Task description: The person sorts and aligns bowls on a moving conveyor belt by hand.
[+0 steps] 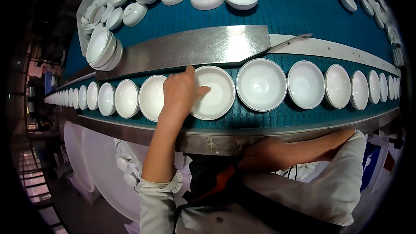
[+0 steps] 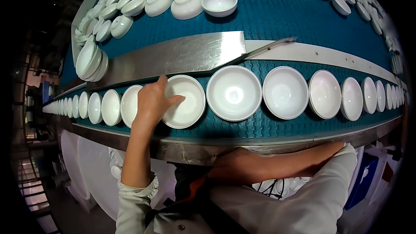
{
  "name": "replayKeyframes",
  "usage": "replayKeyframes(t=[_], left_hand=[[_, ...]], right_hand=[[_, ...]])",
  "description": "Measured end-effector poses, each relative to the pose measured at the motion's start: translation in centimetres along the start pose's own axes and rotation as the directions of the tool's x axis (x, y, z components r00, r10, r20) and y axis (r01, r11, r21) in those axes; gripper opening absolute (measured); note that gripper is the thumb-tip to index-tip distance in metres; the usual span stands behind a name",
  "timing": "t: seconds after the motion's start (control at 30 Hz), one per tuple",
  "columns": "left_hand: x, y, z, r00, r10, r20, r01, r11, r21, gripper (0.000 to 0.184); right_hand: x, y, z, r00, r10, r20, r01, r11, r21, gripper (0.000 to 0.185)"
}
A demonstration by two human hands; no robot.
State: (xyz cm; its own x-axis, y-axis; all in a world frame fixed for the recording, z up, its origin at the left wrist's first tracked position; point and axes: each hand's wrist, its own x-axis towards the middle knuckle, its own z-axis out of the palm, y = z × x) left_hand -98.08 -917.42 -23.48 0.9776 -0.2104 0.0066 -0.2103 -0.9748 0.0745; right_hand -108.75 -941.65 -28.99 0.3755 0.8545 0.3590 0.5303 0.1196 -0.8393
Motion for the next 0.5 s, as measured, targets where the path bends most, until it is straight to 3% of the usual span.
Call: replayKeyframes(t=[0.13, 0.27, 0.33, 0.4, 0.5], left_hand=[[-0.1, -0.4, 0.4, 1.000, -0.019, -0.023, 0.020, 0.999, 0.027, 0.039], [-0.8, -0.7, 0.2, 0.998, -0.057, -0.004, 0.057, 0.998, 0.019, 0.021], [-1.1, -1.0, -0.1, 0.930, 0.181, -0.319, -0.209, 0.976, -0.056, 0.014], [-1.8, -0.8, -0.6, 0.902, 0.184, -0.390, -0.214, 0.976, -0.033, 0.016], [-2.4, -0.3, -0.9, 0.849, 0.042, -0.526, -0.083, 0.995, -0.054, 0.016]], right_hand=[[-2.0, -0.5, -1.4, 0.999, 0.035, 0.024, -0.036, 0.999, 0.023, 0.013], [-4.1, -0.6, -2.2, 0.997, 0.067, 0.041, -0.068, 0.998, 0.018, 0.015], [-5.1, -0.8, -2.7, 0.995, 0.091, 0.047, -0.091, 0.996, 0.010, 0.017], [-6.1, -1.0, -3.3, 0.995, 0.088, 0.045, -0.088, 0.996, 0.002, 0.016], [-7.7, -1.0, -3.7, 0.993, 0.107, 0.042, -0.106, 0.994, -0.017, 0.016]])
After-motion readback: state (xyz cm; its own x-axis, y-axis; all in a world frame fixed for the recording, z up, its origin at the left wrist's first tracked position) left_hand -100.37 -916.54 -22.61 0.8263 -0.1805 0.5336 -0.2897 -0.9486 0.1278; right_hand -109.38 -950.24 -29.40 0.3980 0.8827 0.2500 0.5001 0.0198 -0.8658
